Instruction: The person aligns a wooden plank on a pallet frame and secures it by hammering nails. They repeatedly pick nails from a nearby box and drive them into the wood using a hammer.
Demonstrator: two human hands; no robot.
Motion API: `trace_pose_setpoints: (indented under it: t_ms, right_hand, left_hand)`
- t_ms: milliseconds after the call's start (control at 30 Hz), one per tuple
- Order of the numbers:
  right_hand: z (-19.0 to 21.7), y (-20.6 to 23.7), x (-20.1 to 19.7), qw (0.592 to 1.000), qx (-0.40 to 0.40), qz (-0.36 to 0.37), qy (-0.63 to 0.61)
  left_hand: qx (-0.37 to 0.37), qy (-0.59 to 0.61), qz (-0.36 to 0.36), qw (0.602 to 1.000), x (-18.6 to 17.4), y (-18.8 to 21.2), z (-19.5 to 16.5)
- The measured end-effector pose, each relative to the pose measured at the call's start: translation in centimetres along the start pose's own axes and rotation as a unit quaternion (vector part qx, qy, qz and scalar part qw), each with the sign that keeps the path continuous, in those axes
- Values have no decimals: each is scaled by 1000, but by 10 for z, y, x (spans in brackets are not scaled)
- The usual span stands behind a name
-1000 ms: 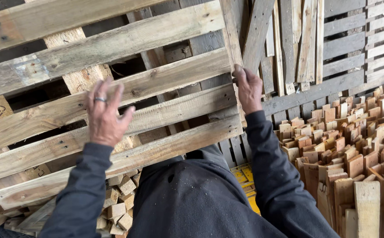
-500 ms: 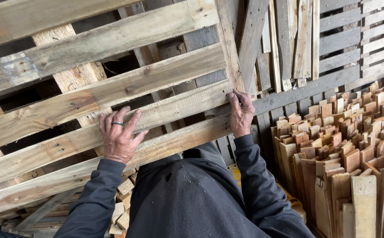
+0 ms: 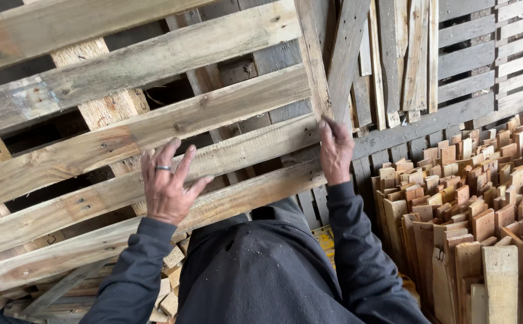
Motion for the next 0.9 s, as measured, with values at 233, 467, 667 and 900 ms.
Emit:
trace_pose_setpoints:
  t_ms: [233,467,667,900]
  right_hand:
    - [36,-71,22,995,-91,10,36]
    - [23,-71,28,993,-108,-1,-53]
    - [47,-87,24,996,-87,6,10]
    - [87,-157,47,995,-90,-22,21]
  left_hand:
    - [-22,-22,36,999,-10,-82,34]
    - [10,-16,50,999,-12,-79,36]
    - [-1,35,26,999,-20,-94,42]
    - [-2,-42,-39,998,-30,-173,69]
Point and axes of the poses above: each hand's wrist, its own y-axis away from the middle knuckle, its own x-axis out of the palm, z = x × y, the point moved 5 cm from there along -y, towards the middle knuckle, and after that the axes turned 13 degrees about z, right-handed, at the moved point
